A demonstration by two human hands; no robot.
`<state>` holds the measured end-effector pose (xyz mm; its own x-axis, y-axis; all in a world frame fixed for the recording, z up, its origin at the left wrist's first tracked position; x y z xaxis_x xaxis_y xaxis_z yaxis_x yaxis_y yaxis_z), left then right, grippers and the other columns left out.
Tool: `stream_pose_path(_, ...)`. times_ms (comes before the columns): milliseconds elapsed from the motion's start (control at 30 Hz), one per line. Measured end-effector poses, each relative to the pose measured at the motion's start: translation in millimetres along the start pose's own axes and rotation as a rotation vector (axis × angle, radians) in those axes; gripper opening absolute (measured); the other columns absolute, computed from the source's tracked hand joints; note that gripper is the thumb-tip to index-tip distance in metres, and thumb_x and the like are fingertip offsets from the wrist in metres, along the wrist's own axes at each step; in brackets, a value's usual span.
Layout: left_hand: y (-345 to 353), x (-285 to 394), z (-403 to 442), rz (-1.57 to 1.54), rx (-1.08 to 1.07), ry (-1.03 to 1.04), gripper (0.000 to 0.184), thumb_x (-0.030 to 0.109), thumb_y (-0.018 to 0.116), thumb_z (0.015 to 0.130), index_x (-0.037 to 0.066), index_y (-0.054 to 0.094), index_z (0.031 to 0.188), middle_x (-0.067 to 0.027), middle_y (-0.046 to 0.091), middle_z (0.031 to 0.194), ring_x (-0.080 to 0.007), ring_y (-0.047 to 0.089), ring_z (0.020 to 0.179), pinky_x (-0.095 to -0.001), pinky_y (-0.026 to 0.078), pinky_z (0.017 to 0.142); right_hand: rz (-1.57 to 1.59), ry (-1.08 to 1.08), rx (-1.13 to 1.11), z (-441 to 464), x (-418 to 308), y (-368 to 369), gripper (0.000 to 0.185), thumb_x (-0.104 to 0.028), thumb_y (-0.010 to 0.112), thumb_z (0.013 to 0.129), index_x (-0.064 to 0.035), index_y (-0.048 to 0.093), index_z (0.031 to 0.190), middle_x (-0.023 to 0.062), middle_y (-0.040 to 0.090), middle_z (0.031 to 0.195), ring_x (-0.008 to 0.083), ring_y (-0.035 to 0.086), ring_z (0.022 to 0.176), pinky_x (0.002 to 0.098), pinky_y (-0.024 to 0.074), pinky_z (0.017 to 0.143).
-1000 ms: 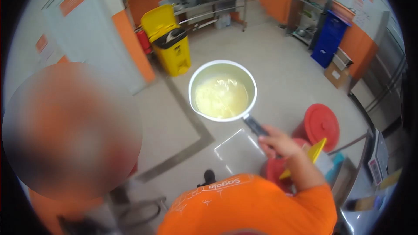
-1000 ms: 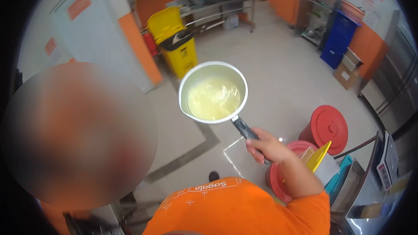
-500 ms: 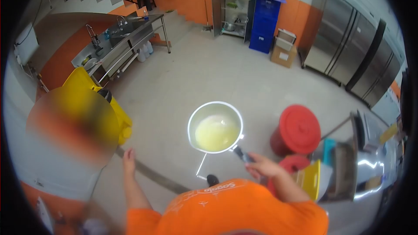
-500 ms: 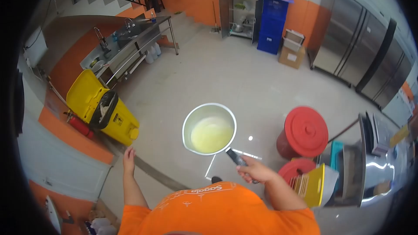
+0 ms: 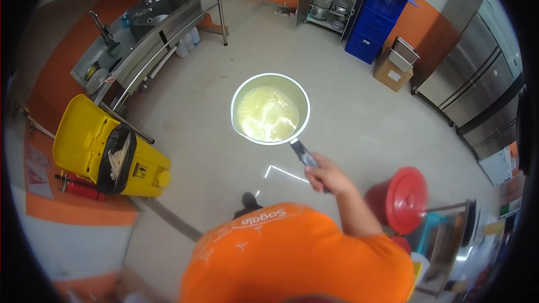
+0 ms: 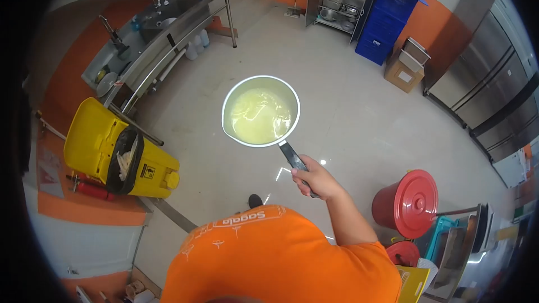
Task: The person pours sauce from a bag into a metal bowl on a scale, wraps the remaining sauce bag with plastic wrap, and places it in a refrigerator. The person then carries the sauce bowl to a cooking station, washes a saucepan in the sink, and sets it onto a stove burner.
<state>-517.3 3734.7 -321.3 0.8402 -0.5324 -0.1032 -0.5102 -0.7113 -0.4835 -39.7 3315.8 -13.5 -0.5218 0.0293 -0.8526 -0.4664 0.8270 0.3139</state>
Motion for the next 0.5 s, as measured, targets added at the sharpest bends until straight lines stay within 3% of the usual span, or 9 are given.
stream_pose_path(133, -170.5, 89.9, 112.6, -0.034, 0.245, 0.138, 0.042, 0.028, 0.044, 0.087, 0.0, 0.047, 0.119, -0.0183, 0.049, 0.12, -0.032, 0.044, 0.113, -0.0382, 0.034, 0.096, 0.071, -0.003, 0.029, 103.9, -53.7, 10.8, 0.021, -0.009, 0.05, 0.084, -0.0033, 0.041, 0.102, 0.0008, 0.043, 0.06, 0.0072, 0.035, 0.038, 0.0215, 0.0303, 0.036)
stream_pose_path(233, -348.3, 251.3, 137.7, -0.173, 0.521, 0.373, 0.043, 0.028, 0.044, 0.087, 0.0, 0.046, 0.12, -0.0182, 0.048, 0.121, -0.0326, 0.043, 0.114, -0.0379, 0.033, 0.097, 0.027, 0.013, 0.034, 183.7, -98.7, 14.3, 0.022, -0.01, 0.049, 0.085, -0.003, 0.04, 0.104, 0.0015, 0.044, 0.061, 0.007, 0.035, 0.038, 0.0205, 0.0298, 0.035)
stream_pose_path(300, -472.8, 384.2, 128.3, -0.137, 0.729, 0.731, 0.039, 0.025, 0.049, 0.084, 0.003, 0.049, 0.116, -0.0198, 0.05, 0.116, -0.0328, 0.048, 0.108, -0.0365, 0.037, 0.092, 0.027, 0.01, 0.031, 238.8, -124.0, 12.7, 0.021, -0.01, 0.048, 0.085, -0.0025, 0.04, 0.104, 0.0018, 0.044, 0.061, 0.0072, 0.035, 0.037, 0.0207, 0.03, 0.034)
stream_pose_path(400, -603.4, 535.0, 53.1, -0.278, 0.755, 0.946, 0.034, 0.023, 0.051, 0.083, 0.007, 0.052, 0.113, -0.0173, 0.051, 0.115, -0.0319, 0.048, 0.107, -0.0371, 0.038, 0.091, -0.041, 0.025, 0.042, 331.8, -160.7, 2.1, 0.02, -0.01, 0.048, 0.085, -0.0019, 0.04, 0.102, 0.002, 0.044, 0.06, 0.0074, 0.036, 0.036, 0.0211, 0.0303, 0.034)
stream_pose_path(500, -655.6, 599.9, 61.9, -0.443, 0.726, 1.031, 0.032, 0.022, 0.051, 0.083, 0.007, 0.053, 0.112, -0.0167, 0.052, 0.113, -0.031, 0.05, 0.104, -0.0363, 0.04, 0.088, -0.118, 0.047, -0.009, 429.9, -203.7, -5.5, 0.022, -0.009, 0.049, 0.084, -0.002, 0.041, 0.103, 0.002, 0.044, 0.059, 0.0076, 0.035, 0.035, 0.0212, 0.03, 0.033)
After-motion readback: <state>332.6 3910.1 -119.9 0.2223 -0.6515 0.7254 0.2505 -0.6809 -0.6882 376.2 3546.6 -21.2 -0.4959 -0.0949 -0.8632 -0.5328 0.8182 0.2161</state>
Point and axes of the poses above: each hand's wrist, its own z-axis towards the middle knuckle, its own y-axis out of the palm, x = y × z, the point moved 5 cm from there along z, towards the middle knuckle
